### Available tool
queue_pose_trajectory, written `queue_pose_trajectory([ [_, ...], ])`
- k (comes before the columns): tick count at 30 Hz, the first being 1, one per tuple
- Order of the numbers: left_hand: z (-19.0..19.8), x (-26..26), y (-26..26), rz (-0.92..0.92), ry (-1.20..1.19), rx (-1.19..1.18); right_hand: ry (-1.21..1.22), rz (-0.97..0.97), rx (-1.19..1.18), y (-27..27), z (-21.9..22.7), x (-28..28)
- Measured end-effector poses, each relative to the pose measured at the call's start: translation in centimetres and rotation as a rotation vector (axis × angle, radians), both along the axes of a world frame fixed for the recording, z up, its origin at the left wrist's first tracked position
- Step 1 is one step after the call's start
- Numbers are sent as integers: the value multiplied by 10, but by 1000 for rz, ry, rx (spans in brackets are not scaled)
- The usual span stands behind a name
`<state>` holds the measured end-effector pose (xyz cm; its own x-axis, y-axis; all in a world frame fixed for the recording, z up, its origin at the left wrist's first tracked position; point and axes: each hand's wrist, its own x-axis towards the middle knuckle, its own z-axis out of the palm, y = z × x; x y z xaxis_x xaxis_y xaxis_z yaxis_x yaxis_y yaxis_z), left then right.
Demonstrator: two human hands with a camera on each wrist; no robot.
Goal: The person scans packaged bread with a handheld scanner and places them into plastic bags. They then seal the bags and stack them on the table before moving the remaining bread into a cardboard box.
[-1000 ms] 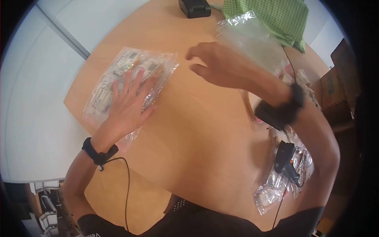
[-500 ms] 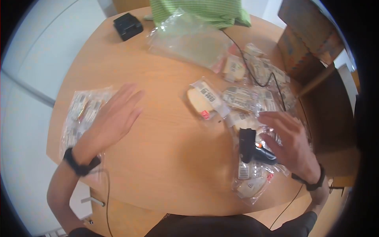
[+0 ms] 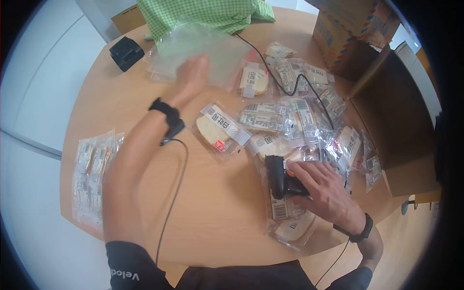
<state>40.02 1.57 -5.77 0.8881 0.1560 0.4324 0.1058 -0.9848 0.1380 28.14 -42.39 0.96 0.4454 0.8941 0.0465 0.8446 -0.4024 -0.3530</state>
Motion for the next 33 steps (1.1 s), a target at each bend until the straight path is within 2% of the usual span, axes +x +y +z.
queue_pose_trajectory([
  [1, 10, -16, 6, -67, -126, 47, 83, 4, -43, -3, -4, 1],
  [2, 27, -35, 13, -134, -257, 95, 66, -3, -13, -3, -6, 1],
  [3, 46, -60, 17, -160, -244, 90, 73, 4, -15, -4, -2, 2],
  [5, 79, -118, 20, -211, -208, 69, -63, 62, 55, -7, 14, 7],
  [6, 89, -148, 18, -236, -183, 53, -64, 50, 152, -2, 21, 14],
  [7, 94, -175, 12, -185, -189, 64, -59, 52, 153, 7, 32, 22],
  [9, 93, -217, 5, -139, -187, 80, 184, -130, 185, 37, 54, 39],
  [11, 90, -244, 2, 54, -95, -207, 200, -112, 217, 85, 44, 66],
  [12, 88, -254, -1, 58, -98, -202, 157, -105, 175, 108, 29, 80],
  [15, 82, -278, -11, -12, -126, -126, 77, -121, -84, 175, -16, 116],
  [17, 75, -293, -23, -213, -201, -24, 109, -99, -122, 205, -30, 127],
  [18, 76, -302, -27, -205, -201, -27, 146, -77, -178, 215, -31, 127],
  [20, 81, -317, -36, -407, -14, 163, 172, 3, -246, 223, -33, 128],
  [22, 84, -331, -42, -343, 29, 159, 208, 76, -316, 221, -33, 125],
  [24, 83, -342, -40, -280, 55, 158, 713, -158, -33, 208, -21, 133],
  [25, 81, -348, -37, -309, 89, 54, 710, -163, -45, 198, -9, 132],
  [27, 76, -350, -41, -348, 103, -63, 550, -249, 224, 170, 19, 129],
  [29, 74, -345, -49, -623, 172, 46, 218, -150, 456, 135, 36, 127],
  [30, 72, -342, -52, -635, 159, 40, 204, -159, 447, 120, 47, 117],
  [32, 69, -335, -57, -813, 420, 234, -220, -24, 537, 91, 62, 92],
  [33, 66, -333, -60, -822, 411, 229, -543, 148, 554, 77, 60, 86],
])
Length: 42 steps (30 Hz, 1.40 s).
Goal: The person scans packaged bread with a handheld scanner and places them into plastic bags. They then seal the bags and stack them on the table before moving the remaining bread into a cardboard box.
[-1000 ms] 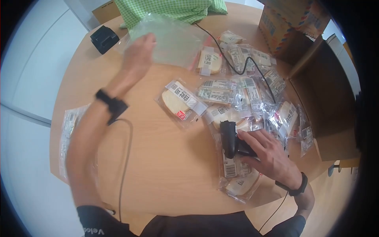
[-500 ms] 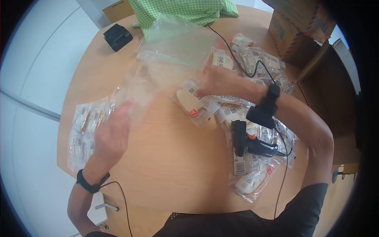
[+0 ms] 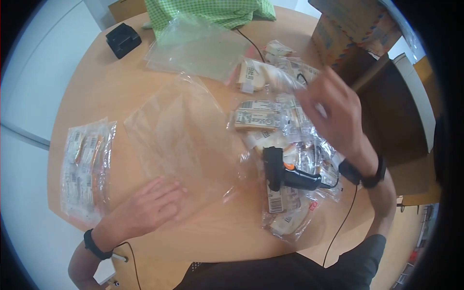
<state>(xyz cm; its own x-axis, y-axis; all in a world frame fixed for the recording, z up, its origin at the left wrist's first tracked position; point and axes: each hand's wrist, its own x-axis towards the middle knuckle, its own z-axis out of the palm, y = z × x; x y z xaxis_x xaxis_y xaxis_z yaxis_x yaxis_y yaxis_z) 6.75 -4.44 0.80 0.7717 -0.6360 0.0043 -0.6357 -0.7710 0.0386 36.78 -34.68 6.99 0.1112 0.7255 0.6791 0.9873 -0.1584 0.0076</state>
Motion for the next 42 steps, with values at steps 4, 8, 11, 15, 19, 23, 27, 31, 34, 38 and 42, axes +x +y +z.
queue_pose_trajectory([
  [4, -9, 30, -22, 409, 755, -1132, -665, 188, -31, -27, -16, -59],
  [8, 1, 83, -61, 229, 1303, -2199, -738, 316, -45, -12, -35, -87],
  [11, 7, 97, -78, 451, 941, -1782, -575, 244, -105, -16, -46, -92],
  [15, 17, 95, -81, 497, 1178, -1936, -312, 178, -101, -26, -62, -93],
  [19, 16, 87, -90, 439, 956, -1672, -264, 140, -62, -20, -58, -100],
  [23, -14, 69, -108, 491, 742, -1778, 38, 157, 27, 5, -51, -114],
  [27, 7, 81, -106, 751, 675, -1970, 260, 225, 14, -6, -53, -118],
  [31, 15, 91, -57, 926, 435, -1620, 242, -41, -194, -64, -35, -105],
  [34, 22, 107, -30, 844, 489, -1472, 411, -215, -401, -71, -46, -97],
  [38, 15, 139, -23, 650, 572, -1244, 530, -162, -478, -60, -83, -87],
  [42, 24, 153, -35, 630, 622, -1181, 766, -102, -304, -56, -67, -82],
])
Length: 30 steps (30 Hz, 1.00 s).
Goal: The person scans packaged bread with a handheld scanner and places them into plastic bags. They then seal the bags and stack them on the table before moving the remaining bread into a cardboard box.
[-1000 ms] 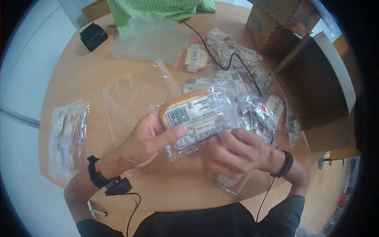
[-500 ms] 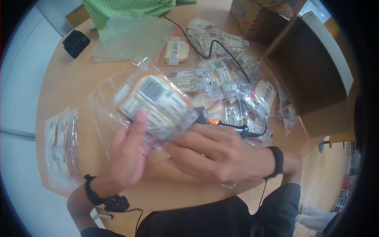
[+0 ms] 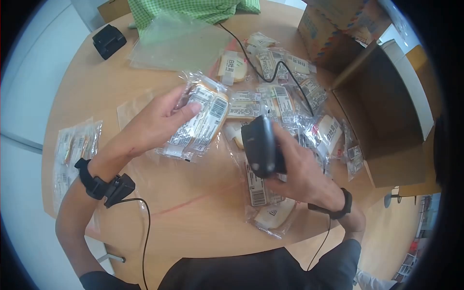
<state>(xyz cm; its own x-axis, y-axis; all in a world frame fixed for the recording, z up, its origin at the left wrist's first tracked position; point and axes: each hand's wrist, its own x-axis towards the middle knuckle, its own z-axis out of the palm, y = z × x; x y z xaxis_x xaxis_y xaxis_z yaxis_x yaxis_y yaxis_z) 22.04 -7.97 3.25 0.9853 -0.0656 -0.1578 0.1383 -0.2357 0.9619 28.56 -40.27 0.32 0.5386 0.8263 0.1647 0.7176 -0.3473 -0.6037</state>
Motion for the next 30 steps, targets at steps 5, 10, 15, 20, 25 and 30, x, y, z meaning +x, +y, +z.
queue_pose_trajectory([
  [5, -6, 2, -3, -57, -47, 87, 157, 117, 136, 0, 34, 10],
  [10, -6, -2, -8, -87, -93, 28, 208, 114, -12, 9, 26, 14],
  [15, -5, -5, -5, -90, -82, 75, 256, 160, 68, 15, 15, 17],
  [20, -2, -5, -5, -108, -62, 80, 223, 179, 4, 18, 15, 18],
  [25, 1, -6, -7, -138, -46, 40, 256, 165, 98, 18, 11, 17],
  [30, -1, -19, 1, 5, -7, 35, 106, -45, -198, 11, 30, 6],
])
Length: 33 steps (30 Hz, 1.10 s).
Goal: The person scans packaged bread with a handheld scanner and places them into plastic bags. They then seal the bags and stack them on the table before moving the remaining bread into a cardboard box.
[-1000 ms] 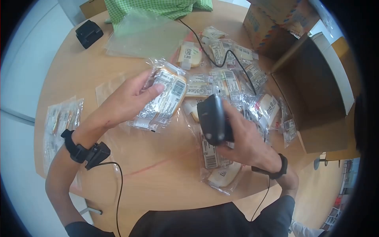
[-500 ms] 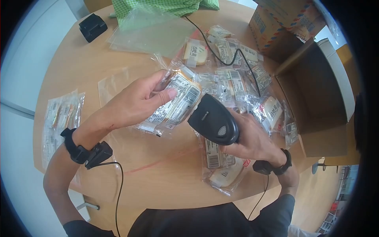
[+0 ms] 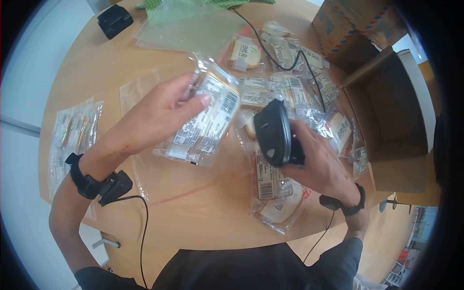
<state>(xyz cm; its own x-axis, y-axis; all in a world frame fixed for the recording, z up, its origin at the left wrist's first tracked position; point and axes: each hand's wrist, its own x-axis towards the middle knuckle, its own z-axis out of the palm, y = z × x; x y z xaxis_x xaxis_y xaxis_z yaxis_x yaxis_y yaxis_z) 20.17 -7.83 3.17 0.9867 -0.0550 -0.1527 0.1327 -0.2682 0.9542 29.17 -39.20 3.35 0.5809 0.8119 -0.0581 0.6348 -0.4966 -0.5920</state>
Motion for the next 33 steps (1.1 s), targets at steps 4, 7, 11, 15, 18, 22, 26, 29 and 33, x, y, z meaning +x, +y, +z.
queue_pose_trajectory([
  [4, 0, -23, 10, 267, 75, -249, -208, -30, -74, -19, -25, -2],
  [7, -1, -38, 5, 409, 48, -405, -412, 30, -152, -30, -20, -12],
  [11, -7, -47, -29, 382, -1, -503, -516, 152, -3, 1, 12, -42],
  [15, 15, -55, -58, 226, 76, -508, -721, 352, 220, 37, -3, -34],
  [18, 7, -67, -37, 11, -69, -368, -931, 427, 316, 38, -2, -31],
  [22, -38, -79, 4, -177, -467, 722, -811, 338, 409, 4, -4, -47],
  [26, -77, -93, 9, -210, -415, 831, -806, 661, 277, -7, -9, -70],
  [29, -79, -95, 4, -169, -359, 743, -794, 710, 320, -4, -21, -82],
  [33, -78, -95, -1, -73, -443, 710, -790, 738, 347, 2, -29, -86],
])
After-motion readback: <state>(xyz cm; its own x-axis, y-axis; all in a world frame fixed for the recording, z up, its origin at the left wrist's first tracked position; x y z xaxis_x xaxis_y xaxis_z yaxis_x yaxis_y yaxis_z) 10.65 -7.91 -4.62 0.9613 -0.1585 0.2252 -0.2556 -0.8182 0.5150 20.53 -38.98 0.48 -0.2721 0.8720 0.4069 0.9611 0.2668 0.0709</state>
